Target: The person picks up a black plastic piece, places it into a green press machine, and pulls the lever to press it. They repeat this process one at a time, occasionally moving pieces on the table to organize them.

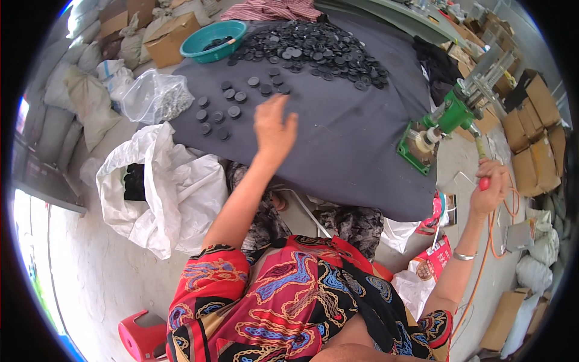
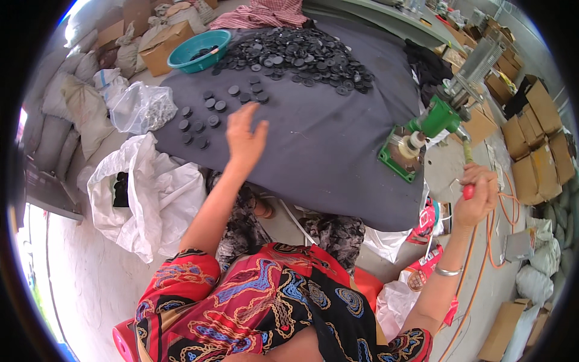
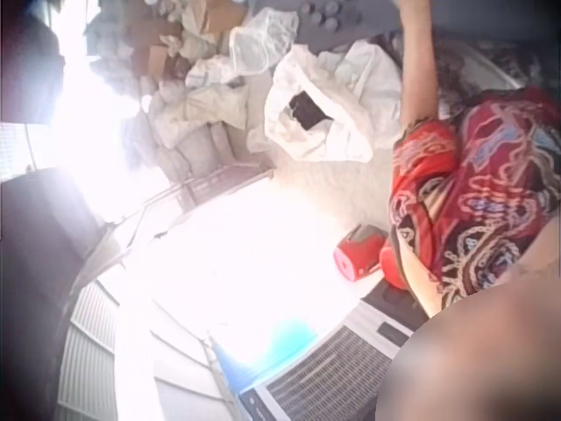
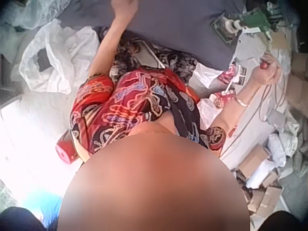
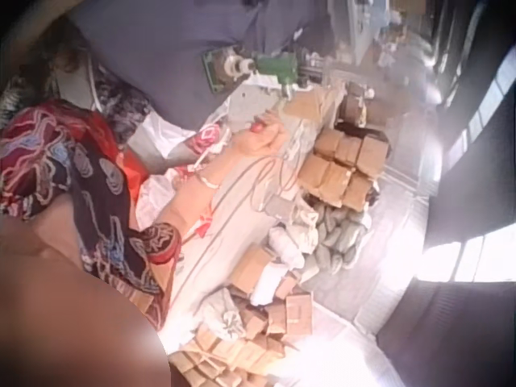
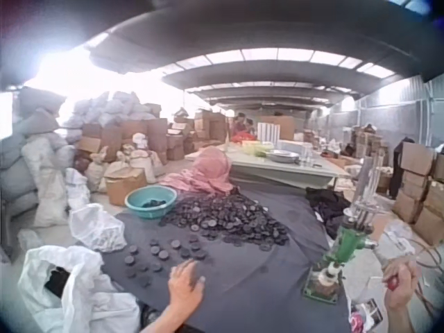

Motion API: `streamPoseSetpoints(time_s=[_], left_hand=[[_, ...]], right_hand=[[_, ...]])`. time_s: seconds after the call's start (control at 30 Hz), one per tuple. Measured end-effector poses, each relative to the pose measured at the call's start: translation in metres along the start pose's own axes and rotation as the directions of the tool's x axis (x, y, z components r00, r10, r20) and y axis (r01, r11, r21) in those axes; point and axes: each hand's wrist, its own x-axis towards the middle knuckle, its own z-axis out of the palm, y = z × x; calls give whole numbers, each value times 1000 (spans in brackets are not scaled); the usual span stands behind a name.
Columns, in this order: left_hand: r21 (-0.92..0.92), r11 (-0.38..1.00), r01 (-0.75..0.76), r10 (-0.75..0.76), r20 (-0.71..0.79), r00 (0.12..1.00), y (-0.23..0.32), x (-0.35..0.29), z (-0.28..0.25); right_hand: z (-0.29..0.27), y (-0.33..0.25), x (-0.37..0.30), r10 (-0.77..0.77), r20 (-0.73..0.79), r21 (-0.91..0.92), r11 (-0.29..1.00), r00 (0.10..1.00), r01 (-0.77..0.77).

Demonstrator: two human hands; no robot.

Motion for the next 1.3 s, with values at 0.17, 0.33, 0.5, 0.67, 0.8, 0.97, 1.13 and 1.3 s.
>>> streamPoseSetpoints(time_s=[0.17,0.33,0.5,0.67,0.8,0.97,1.13,1.3], left_hand=[[408,909,90,-54,-99,994,-98,-3,-76],[675,736,54,-232,176,957,-130,-7,-91],[671,739,-59,-291,396,871,-131,-7,-78],[642,765,-56,-274,403,873,-127,-7,-76],[580,812,-70,-217,411,885,-116,-10,-63],[513,855,-75,-181,431,884,-109,-10,-51],[451,890,-63,-155,431,889,-116,-9,-58],[329,943,-44,-91,385,918,-110,-5,-71]], right_hand=[[-9,-3,41,137,-13,142,981,990,-134],[-11,-3,48,163,-10,160,974,987,-159],[-10,-3,49,170,-3,156,973,985,-167],[-9,-4,48,158,2,154,976,987,-157],[-11,-3,47,161,-33,153,976,986,-154],[-15,-2,48,156,16,174,972,988,-156],[-8,-5,48,160,2,152,976,987,-159],[-13,-1,49,173,-14,163,972,985,-169]])
